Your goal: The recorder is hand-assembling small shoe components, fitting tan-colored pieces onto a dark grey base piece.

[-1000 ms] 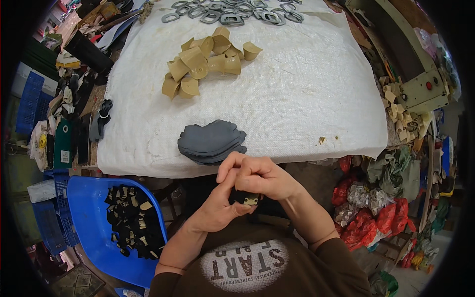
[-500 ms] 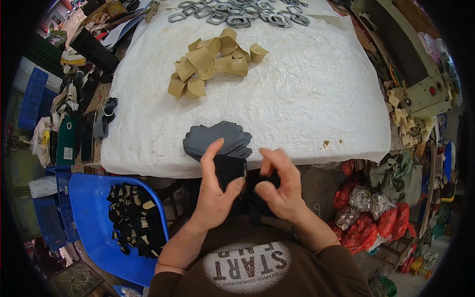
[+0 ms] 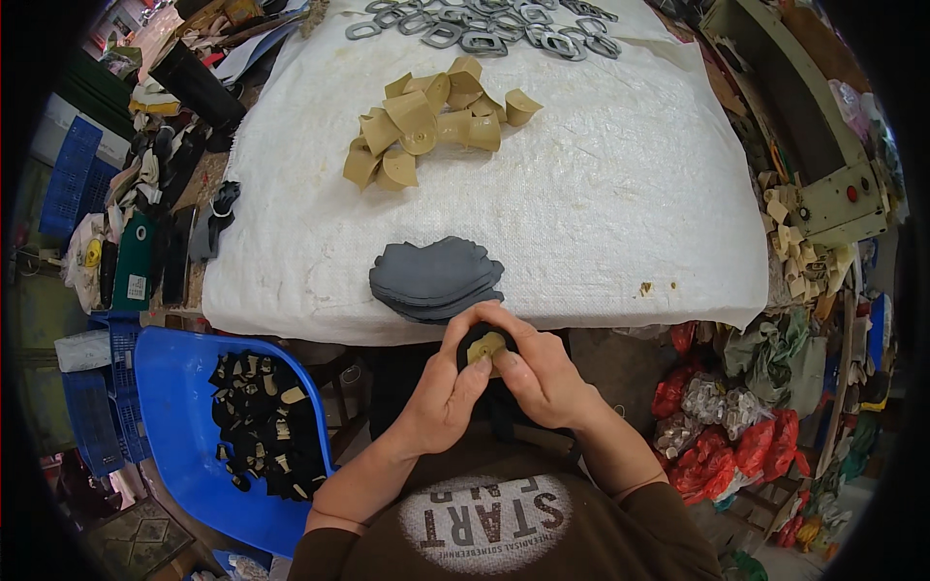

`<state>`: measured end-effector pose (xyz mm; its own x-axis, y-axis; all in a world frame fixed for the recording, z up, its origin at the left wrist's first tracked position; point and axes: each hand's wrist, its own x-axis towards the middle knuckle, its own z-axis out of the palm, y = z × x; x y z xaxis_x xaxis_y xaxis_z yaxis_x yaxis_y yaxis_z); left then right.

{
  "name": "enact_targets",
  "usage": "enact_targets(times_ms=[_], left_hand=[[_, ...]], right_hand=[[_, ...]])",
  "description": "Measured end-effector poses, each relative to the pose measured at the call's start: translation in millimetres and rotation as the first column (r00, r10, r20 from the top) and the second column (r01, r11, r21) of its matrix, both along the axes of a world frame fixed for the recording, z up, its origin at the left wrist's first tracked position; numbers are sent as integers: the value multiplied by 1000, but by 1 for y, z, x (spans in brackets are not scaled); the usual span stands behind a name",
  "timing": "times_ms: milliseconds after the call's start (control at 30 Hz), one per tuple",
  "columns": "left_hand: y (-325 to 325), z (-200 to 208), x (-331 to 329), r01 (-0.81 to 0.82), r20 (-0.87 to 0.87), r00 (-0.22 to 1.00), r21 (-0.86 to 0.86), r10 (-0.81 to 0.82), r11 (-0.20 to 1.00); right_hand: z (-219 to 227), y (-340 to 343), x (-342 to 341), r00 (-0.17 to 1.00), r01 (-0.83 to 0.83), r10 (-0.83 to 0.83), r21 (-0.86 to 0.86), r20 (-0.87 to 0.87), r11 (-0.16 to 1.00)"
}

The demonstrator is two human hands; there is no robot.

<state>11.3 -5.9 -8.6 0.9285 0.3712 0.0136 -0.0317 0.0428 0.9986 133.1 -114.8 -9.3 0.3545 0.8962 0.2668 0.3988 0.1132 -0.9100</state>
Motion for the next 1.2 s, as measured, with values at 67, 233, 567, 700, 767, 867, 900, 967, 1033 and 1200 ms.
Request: enact_targets(times_ms=[67,233,567,700,767,867,900,967,1033,1200], left_hand=[[1,1,-1,-12,-1,1000,-5,12,1000],[14,11,-6,66,-140,986,-174,-91,982],[7,8,-1,273,-31,962,-2,-273,962],[-1,9,-1,200,0,980,29,-200,979],[-5,7,3,36,25,999,-46,-34,998],[-3,3,0,34,-25,999,-109,-37,993],[-2,-2,-1,31,-26,999,-109,-34,994],[-1,-7,-4,80,114,993,-420,-35,904],[-5,-1,-3,-25,18,999,-426,36,904],[-10,-4,6,-229,114,967,7,226,973]], right_hand=[[6,0,-1,998,13,-1,-174,70,985],[7,-2,12,928,121,-88,-70,363,990],[-9,0,22,822,-210,286,205,-493,956],[-8,2,2,910,-122,198,221,-364,968],[-6,3,-8,901,-4,58,125,-430,992],[-17,6,-11,897,-14,88,170,-434,985],[-20,5,-13,851,-25,119,186,-511,982],[-12,3,-21,869,12,54,131,-491,991],[-11,2,-22,631,-20,43,39,-775,999],[-10,15,-29,963,85,-41,158,-266,984]])
